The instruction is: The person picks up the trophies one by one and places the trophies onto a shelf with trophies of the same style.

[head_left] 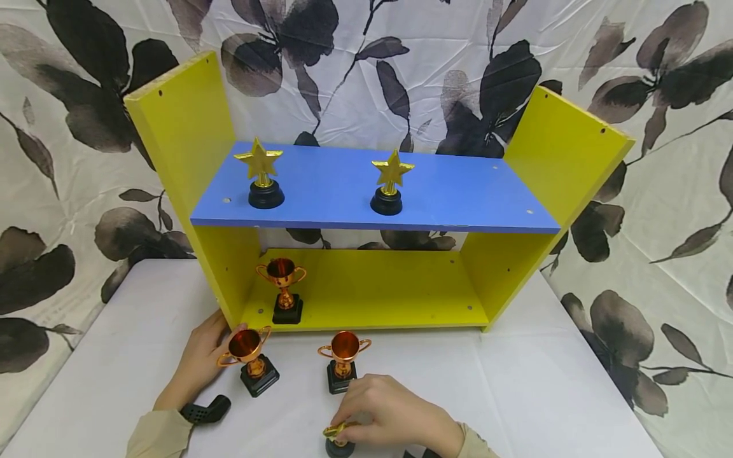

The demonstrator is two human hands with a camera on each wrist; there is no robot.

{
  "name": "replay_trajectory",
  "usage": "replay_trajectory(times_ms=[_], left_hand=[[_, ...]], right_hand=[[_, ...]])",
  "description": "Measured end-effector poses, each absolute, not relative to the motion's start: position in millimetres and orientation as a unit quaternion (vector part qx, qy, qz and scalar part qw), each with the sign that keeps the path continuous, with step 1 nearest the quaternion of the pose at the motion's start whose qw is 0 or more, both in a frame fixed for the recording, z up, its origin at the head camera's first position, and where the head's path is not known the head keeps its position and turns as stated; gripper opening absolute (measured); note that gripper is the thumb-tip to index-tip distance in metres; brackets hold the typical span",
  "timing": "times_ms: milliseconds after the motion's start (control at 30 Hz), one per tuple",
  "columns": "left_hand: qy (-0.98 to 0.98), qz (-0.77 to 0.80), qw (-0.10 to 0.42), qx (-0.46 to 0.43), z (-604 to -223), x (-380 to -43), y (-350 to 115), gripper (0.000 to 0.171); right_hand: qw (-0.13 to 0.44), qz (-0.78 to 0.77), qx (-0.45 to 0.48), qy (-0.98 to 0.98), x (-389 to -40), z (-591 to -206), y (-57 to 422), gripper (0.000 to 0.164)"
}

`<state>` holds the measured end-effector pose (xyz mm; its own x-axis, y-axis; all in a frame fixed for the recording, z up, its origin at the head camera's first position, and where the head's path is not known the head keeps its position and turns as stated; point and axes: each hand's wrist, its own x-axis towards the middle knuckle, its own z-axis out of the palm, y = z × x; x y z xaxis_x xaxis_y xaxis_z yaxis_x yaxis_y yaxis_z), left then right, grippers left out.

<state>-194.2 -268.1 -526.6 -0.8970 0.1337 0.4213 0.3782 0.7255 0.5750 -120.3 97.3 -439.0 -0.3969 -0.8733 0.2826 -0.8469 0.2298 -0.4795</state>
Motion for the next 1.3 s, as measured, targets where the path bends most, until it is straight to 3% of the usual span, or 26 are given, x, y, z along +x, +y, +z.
replay_trajectory(times_ms=[1300], left_hand=[[-0.917, -0.329, 0.181, -0.135, -530, -195, -270, 0.054]], right_hand=[[-0.021, -0.34, -0.538, 0.771, -124, -402, 131, 0.008]])
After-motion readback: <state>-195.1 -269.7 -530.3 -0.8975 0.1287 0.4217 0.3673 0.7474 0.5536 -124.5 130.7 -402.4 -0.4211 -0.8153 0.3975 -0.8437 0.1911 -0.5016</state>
